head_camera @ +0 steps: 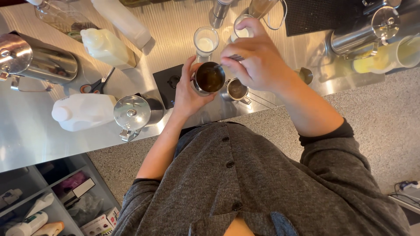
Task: Preparing a specialty coffee drink by measuring ingredients, using a cocktail shaker, and straining the mixture into a glass.
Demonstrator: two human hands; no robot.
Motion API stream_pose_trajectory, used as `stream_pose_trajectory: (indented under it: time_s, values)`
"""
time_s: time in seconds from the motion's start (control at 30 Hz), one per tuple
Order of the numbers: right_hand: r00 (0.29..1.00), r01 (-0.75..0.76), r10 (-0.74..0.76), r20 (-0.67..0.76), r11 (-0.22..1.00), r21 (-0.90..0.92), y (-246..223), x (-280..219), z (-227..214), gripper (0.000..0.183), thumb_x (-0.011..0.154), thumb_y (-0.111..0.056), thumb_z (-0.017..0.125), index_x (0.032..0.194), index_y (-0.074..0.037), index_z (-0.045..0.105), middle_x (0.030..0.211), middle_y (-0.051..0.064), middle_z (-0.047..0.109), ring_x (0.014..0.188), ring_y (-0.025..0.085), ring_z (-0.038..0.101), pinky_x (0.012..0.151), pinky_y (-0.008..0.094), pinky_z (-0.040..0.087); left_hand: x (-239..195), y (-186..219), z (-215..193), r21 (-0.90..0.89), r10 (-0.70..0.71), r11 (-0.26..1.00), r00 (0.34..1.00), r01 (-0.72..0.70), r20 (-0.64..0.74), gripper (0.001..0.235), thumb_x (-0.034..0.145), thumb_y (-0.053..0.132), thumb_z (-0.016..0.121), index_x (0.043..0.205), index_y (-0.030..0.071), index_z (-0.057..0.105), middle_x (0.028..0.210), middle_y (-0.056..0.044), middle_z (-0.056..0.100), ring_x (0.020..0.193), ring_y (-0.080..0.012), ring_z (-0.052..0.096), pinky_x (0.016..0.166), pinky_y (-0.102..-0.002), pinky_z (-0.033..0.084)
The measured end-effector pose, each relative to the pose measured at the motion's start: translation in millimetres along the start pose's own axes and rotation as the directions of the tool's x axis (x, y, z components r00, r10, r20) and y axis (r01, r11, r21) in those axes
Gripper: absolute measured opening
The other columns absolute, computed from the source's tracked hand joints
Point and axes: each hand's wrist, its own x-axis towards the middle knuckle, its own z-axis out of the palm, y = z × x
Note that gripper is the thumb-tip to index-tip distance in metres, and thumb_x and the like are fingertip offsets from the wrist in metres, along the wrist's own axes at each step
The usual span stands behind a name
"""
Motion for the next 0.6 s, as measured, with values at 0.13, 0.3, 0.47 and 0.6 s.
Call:
stream_pose_trajectory:
  time_s: [0.13,0.3,0.47,0.6]
  values:
    - [0.999,0.050,-0.050,-0.001,0.998,0.039,9,-12,9,0.015,0.106,-0.013,0.072,0.093,-0.007,0.071,0.097,0.001,0.071,0.120,0.033,0.057,0.118,0.047,0.041,-2,-1,0,-0.014,-0.035,0.999,0.999,0.036,0.011,0.112,0.070,0.017,0.095,0.157,0.008,0.025,0.135,-0.012,0.067,0.123,-0.0279,0.069,0.104,-0.040,0.056]
    - [0.997,-0.031,0.029,-0.067,0.999,-0.021,5,-14,8,0.008,0.105,-0.015,0.074,0.103,-0.008,0.072,0.095,0.004,0.069,0.127,0.040,0.053,0.111,0.046,0.043,-2,1,-3,-0.008,-0.014,1.000,1.000,0.014,0.018,0.112,0.068,0.014,0.095,0.157,0.008,0.027,0.136,-0.013,0.066,0.124,-0.0290,0.069,0.104,-0.040,0.055]
    - [0.997,-0.032,0.033,-0.072,0.999,0.019,0,-18,9,0.010,0.107,-0.014,0.071,0.100,-0.006,0.071,0.091,0.003,0.070,0.123,0.034,0.058,0.120,0.049,0.040,1,-2,-2,0.012,-0.001,1.000,0.999,0.000,0.037,0.111,0.067,0.014,0.095,0.155,0.007,0.028,0.136,-0.013,0.066,0.123,-0.0298,0.068,0.104,-0.039,0.055]
    - [0.998,-0.058,0.061,-0.032,0.994,0.095,1,-23,10,0.012,0.110,-0.013,0.067,0.099,-0.008,0.069,0.092,0.003,0.071,0.113,0.029,0.065,0.125,0.050,0.038,1,7,-3,0.028,-0.007,1.000,0.999,0.005,0.050,0.109,0.068,0.014,0.095,0.155,0.007,0.030,0.136,-0.013,0.065,0.122,-0.0304,0.069,0.104,-0.039,0.056]
